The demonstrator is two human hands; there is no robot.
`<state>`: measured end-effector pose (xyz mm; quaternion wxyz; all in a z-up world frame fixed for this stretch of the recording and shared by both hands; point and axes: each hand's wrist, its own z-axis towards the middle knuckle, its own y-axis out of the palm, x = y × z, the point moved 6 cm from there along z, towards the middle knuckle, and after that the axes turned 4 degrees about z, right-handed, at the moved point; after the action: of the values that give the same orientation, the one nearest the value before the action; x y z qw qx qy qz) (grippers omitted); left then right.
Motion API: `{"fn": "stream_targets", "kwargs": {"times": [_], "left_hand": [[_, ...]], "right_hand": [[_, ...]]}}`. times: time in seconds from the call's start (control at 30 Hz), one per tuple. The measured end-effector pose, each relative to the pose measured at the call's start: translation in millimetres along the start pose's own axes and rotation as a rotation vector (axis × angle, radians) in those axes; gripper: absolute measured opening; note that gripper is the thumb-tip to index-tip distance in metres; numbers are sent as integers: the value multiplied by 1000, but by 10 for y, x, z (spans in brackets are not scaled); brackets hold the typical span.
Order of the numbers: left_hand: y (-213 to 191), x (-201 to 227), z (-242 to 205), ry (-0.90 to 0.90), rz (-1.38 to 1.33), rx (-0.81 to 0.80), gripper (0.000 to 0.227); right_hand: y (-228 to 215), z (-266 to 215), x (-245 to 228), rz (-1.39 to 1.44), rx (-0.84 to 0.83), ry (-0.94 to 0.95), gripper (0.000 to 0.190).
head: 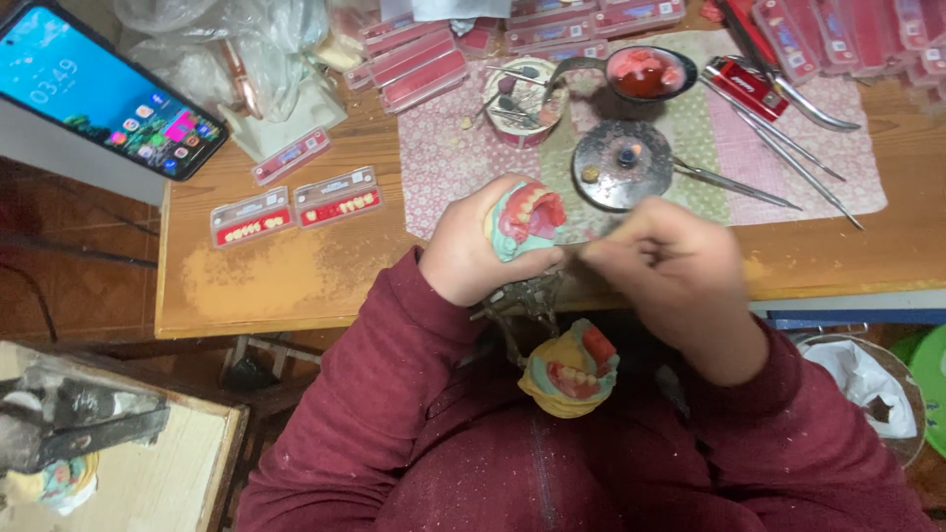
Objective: The person uses a rotary tool to grind a small object, then switches to a dental model. They use a metal tool to apply and shape a red substance on the model's teeth. The person also handles a small bottle and a container of artificial teeth.
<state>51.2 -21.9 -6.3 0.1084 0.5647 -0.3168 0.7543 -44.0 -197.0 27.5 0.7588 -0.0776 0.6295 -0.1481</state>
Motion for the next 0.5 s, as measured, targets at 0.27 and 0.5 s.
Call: {"fn": "stream_targets", "kwargs": {"times": [0.27,0.5], "left_hand": [[19,262,-26,159,292,-50,48],[-307,-207,-75,255,246,151,45]], "right_hand": [[-1514,-1067,768,108,587,85,6],[-3177,-2982,1851,-569,945,333,19]]}}
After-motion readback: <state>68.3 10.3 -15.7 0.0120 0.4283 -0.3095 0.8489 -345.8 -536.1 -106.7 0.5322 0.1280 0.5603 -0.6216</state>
